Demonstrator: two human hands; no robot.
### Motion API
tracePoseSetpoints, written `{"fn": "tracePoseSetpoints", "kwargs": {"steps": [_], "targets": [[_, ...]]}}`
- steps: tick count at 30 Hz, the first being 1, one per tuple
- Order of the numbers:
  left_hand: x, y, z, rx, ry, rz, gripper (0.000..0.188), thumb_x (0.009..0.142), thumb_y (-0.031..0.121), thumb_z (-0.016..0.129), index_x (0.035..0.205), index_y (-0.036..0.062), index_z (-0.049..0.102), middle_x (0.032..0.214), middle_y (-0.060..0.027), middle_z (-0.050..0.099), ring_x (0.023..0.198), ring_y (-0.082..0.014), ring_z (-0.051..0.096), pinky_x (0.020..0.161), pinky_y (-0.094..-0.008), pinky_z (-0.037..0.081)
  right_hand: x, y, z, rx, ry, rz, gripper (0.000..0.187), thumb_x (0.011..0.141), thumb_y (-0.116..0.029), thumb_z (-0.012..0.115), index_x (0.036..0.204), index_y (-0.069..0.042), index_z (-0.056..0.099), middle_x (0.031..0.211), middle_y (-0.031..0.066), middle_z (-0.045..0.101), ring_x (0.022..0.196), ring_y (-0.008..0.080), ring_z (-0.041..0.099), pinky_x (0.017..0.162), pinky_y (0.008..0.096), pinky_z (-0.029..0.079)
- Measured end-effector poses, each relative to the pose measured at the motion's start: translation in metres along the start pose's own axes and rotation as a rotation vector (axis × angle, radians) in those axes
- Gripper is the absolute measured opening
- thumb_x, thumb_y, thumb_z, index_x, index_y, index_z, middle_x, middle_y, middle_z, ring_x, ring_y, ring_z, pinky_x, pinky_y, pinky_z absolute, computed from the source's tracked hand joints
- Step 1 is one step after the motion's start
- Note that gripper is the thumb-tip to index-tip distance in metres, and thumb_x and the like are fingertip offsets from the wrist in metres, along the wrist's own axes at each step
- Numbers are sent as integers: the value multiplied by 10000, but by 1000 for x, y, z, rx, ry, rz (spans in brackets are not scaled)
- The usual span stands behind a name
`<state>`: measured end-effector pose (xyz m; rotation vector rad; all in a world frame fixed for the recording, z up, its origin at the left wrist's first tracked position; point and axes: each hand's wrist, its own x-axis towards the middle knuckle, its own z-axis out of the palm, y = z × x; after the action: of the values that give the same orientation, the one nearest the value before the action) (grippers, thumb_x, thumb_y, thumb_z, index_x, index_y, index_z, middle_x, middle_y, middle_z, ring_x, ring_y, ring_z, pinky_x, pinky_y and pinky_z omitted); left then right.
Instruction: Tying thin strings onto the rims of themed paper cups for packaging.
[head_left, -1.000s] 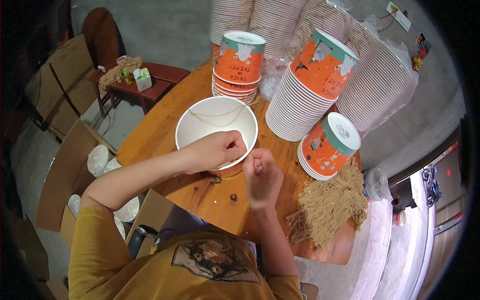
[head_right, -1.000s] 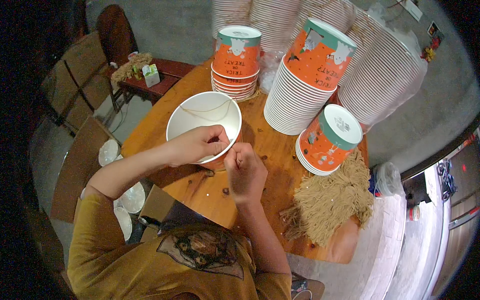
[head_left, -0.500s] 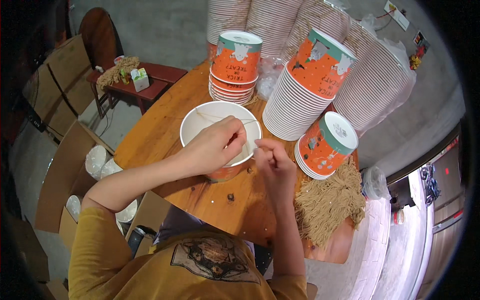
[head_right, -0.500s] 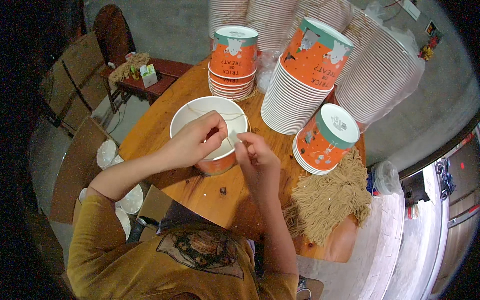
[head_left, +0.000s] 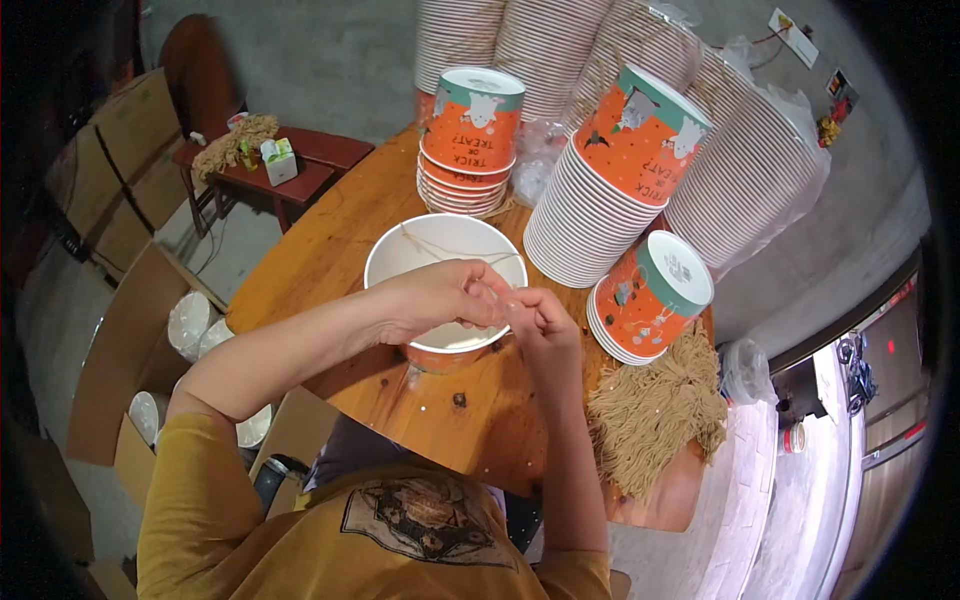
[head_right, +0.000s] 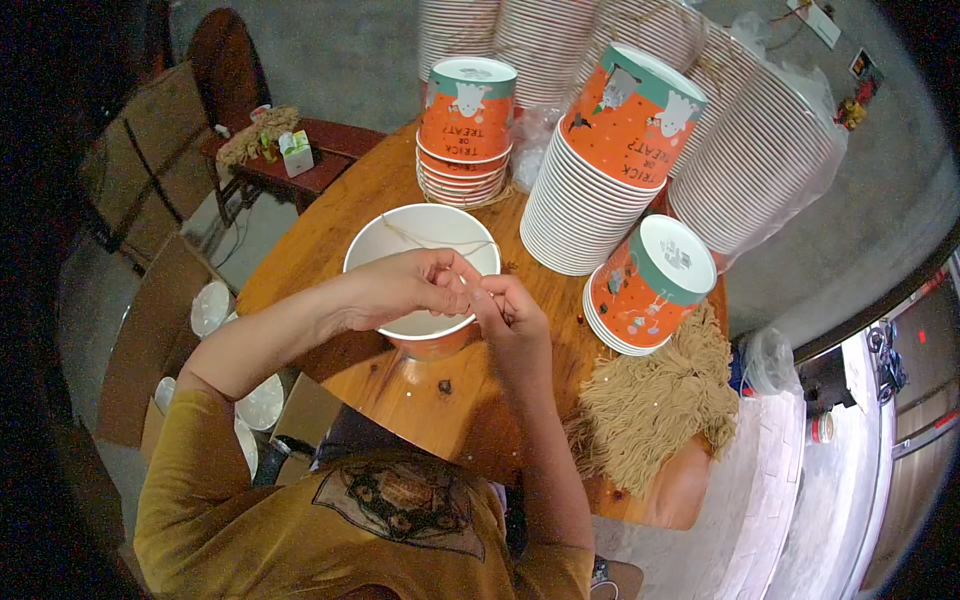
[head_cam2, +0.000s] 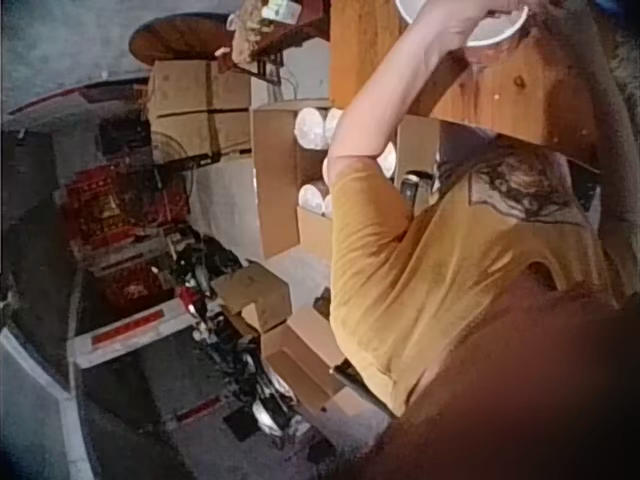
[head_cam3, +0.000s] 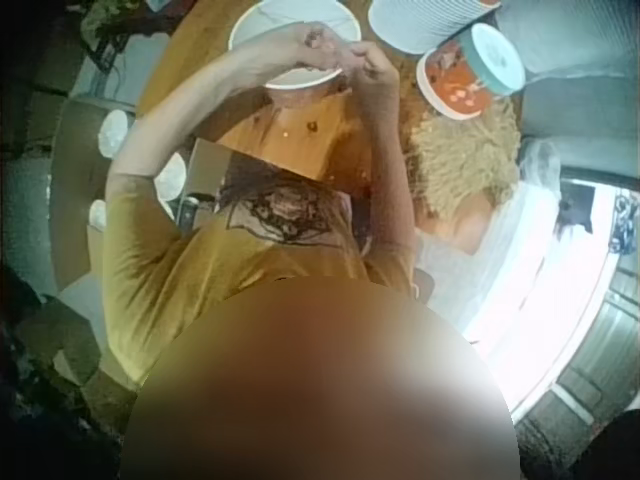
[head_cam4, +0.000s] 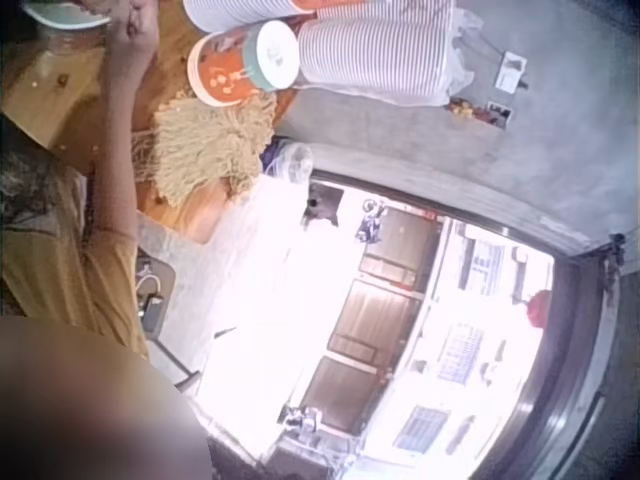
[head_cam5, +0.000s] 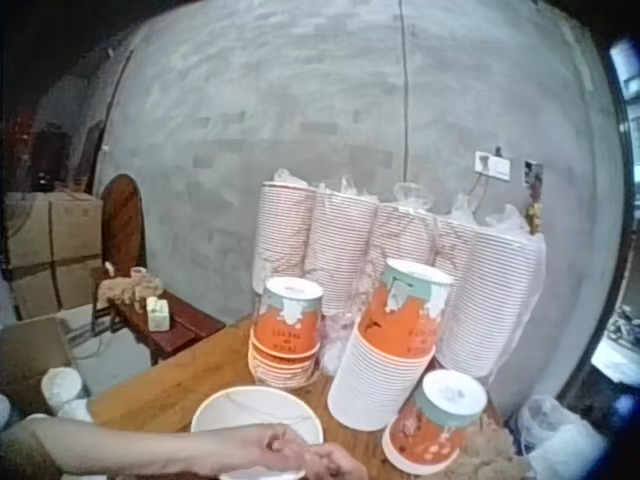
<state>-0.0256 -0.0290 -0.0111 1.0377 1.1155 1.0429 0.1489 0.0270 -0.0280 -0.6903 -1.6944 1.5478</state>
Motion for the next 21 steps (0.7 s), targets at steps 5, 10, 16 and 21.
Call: {"fn": "tracePoseSetpoints", "kwargs": {"steps": [5, 10, 16, 21], "targets": [[2, 4, 3, 25, -42, -46, 150, 874, 117, 609, 994, 36, 570, 854, -2, 585, 768, -63, 518, 676, -209, 415, 0, -18, -23, -61, -116, -52, 76, 945, -40, 559, 1017, -24, 539, 715, -52, 539, 639, -4, 453, 565, 162, 351], [2, 11, 9, 20, -46, 60, 70, 851, 98, 570, 896, 46, 584, 793, 13, 584, 704, -51, 500, 635, -200, 406, 3, -37, -23, -81, -396, -231, 132, 935, 18, 510, 1054, -25, 548, 763, -33, 559, 649, 26, 512, 583, 173, 416], [5, 5, 13, 159, -99, 69, 116, 890, 153, 565, 930, 49, 595, 808, 34, 565, 725, -45, 480, 658, -209, 402, 23, -36, -25, -404, -270, -432, 69, 898, 9, 574, 963, -8, 589, 858, 14, 584, 738, 35, 542, 591, 202, 450], [5, 4, 11, 128, -148, 27, 144, 914, 181, 594, 927, 41, 622, 799, 43, 561, 710, -37, 478, 646, -197, 399, 24, -18, -32, -450, -134, -426, 103, 842, 23, 637, 931, -4, 593, 823, 80, 557, 687, 129, 571, 594, 245, 461]]}}
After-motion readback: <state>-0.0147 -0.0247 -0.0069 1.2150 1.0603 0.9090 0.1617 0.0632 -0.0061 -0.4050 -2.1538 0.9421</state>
